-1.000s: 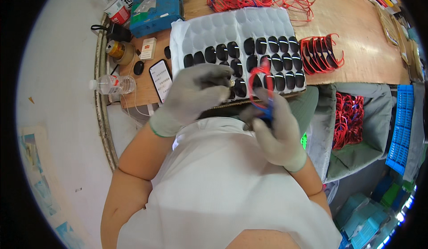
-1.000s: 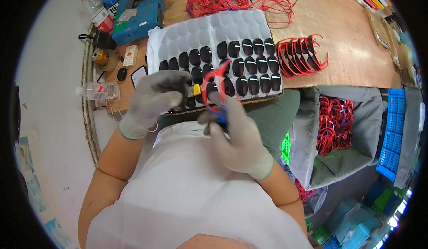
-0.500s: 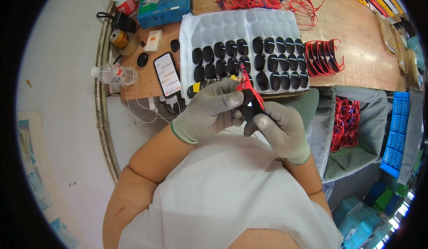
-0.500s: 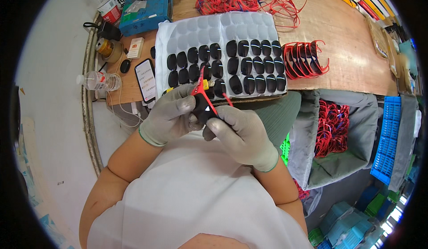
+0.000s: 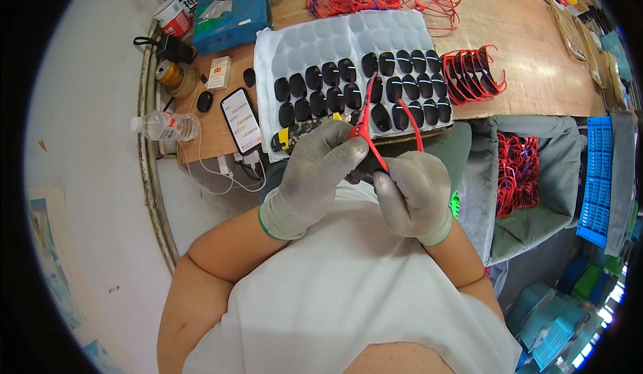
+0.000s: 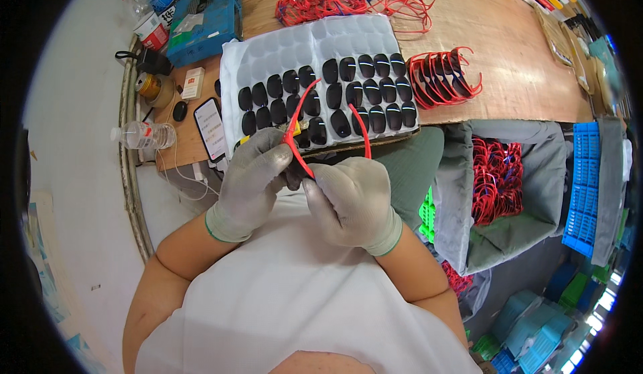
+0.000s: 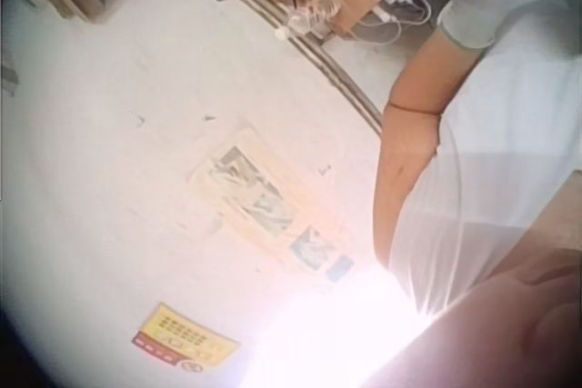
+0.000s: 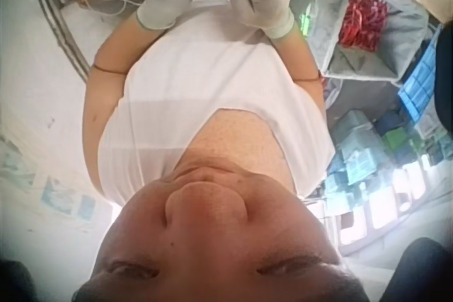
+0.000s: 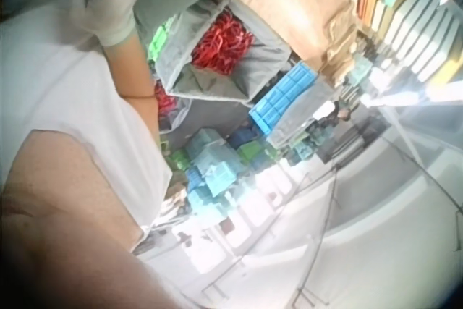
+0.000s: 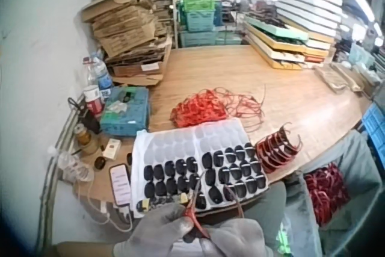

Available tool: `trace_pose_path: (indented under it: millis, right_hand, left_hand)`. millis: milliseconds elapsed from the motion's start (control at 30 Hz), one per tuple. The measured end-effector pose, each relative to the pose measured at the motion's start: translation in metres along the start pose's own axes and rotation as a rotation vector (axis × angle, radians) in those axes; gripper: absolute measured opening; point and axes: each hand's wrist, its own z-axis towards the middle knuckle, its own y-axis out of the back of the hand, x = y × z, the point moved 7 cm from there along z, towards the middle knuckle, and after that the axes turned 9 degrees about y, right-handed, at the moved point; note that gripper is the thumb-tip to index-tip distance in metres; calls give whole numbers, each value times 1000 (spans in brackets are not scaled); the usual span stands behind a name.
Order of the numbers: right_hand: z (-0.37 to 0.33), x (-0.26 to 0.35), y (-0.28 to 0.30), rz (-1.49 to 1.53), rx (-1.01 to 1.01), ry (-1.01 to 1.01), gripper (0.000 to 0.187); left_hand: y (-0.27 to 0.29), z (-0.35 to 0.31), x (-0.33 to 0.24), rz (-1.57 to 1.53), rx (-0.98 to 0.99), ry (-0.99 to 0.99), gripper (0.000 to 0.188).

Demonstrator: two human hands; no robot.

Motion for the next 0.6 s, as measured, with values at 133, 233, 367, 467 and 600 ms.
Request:
trace_pose_path:
  millis: [133,233,367,467,600]
  right_hand:
    - [-9,-17,-6,185,-13,-194,10]
    - [-19,-26,-10,374,-49,-377,10]
    - [-26,-29,-12,529,-114,-511,15]
    - [-30,-29,-13,522,-190,-583,13]
    - [-24,-22,-5,397,-229,-599,9]
  left_hand:
    - [0,1,-8,49,-19,-41,16]
    - [-4,-4,-17,84,98,-139,12]
    - [-12,-9,-17,56,219,-168,13]
    - [-18,-5,-17,150,253,-157,13]
    - [-19,-2,-26,430,135,-151,15]
